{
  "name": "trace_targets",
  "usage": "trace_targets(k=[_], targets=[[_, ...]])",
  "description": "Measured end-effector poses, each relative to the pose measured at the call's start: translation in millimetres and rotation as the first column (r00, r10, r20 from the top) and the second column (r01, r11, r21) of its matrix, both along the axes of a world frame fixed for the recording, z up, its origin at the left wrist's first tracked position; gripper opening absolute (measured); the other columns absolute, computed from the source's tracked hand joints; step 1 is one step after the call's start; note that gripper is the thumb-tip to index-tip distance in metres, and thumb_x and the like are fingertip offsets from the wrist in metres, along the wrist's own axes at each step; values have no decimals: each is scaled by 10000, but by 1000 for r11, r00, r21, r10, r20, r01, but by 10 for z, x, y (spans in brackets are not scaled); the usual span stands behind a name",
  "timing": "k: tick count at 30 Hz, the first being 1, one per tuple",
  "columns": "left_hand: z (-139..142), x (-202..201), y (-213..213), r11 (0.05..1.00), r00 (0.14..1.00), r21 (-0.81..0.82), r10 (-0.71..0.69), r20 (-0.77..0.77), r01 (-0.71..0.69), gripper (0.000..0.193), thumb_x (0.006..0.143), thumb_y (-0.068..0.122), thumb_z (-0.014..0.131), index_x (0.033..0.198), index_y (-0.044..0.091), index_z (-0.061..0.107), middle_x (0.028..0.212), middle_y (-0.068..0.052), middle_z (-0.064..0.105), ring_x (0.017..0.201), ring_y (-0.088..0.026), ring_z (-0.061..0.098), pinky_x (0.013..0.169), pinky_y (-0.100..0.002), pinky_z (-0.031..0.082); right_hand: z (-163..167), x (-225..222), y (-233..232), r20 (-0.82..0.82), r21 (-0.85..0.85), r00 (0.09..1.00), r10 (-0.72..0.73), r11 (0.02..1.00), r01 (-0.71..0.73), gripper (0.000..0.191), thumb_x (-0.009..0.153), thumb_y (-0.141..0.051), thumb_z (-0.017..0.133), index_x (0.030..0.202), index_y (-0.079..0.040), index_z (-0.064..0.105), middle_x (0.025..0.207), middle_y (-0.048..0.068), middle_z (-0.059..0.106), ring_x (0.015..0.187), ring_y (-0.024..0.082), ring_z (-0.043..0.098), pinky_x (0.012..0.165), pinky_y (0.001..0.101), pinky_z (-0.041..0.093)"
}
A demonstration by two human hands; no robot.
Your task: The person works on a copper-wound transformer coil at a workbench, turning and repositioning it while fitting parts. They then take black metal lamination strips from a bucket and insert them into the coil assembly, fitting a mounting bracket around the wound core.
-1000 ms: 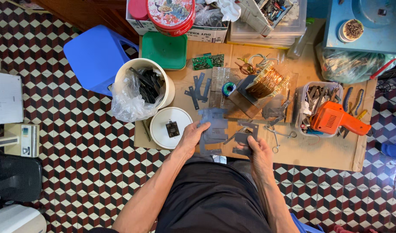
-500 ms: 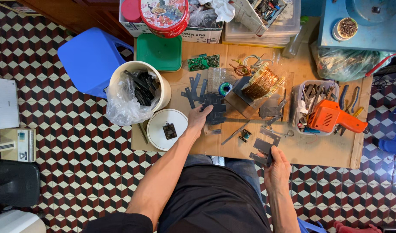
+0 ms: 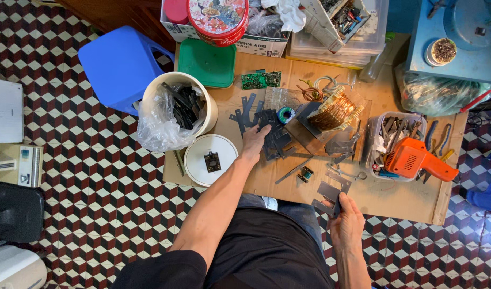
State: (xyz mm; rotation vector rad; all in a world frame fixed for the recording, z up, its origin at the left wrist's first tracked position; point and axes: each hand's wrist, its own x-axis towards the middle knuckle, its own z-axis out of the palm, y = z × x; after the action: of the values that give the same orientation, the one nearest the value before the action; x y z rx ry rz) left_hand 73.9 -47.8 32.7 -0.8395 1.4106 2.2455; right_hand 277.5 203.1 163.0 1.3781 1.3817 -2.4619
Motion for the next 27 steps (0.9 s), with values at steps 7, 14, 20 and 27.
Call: trace_targets(k=[7,14,20,27], targets=[[61,-48,-266,956,981,223,-194,-13,192,318,1036,78,543,1321,-46,613,1115,-64,711,984,-136,699,917,-301,574,15,-54,-40,31,-11,1000,2,1000,-2,201,1027,-186,645,1112,-4,635,974,82,723,832,150,759,392,100,371],[336,178,-716,920,948,-229,-311,65,317,377,1038,205,471,1343,34,610,1135,-87,755,1015,-117,705,899,-269,522,-66,-157,-101,13,-14,999,51,999,-51,210,1010,-179,643,1120,-1,654,941,85,727,769,157,749,431,140,408],[1134,326,-1029,908,955,-317,-295,-20,273,343,1043,277,583,1147,-30,695,1068,-89,790,907,-136,686,826,-290,551,-39,-303,-86,-120,1,992,-30,1000,30,209,1070,-129,636,1183,47,623,1041,111,711,821,193,718,723,268,567],[2076,-392,-481,966,948,-174,-226,-223,189,347,1007,347,601,1192,57,651,978,-38,715,785,-122,696,679,-317,600,533,-982,180,-287,35,955,-78,995,92,230,1026,-81,595,1231,18,627,1100,113,703,886,163,697,811,293,604]])
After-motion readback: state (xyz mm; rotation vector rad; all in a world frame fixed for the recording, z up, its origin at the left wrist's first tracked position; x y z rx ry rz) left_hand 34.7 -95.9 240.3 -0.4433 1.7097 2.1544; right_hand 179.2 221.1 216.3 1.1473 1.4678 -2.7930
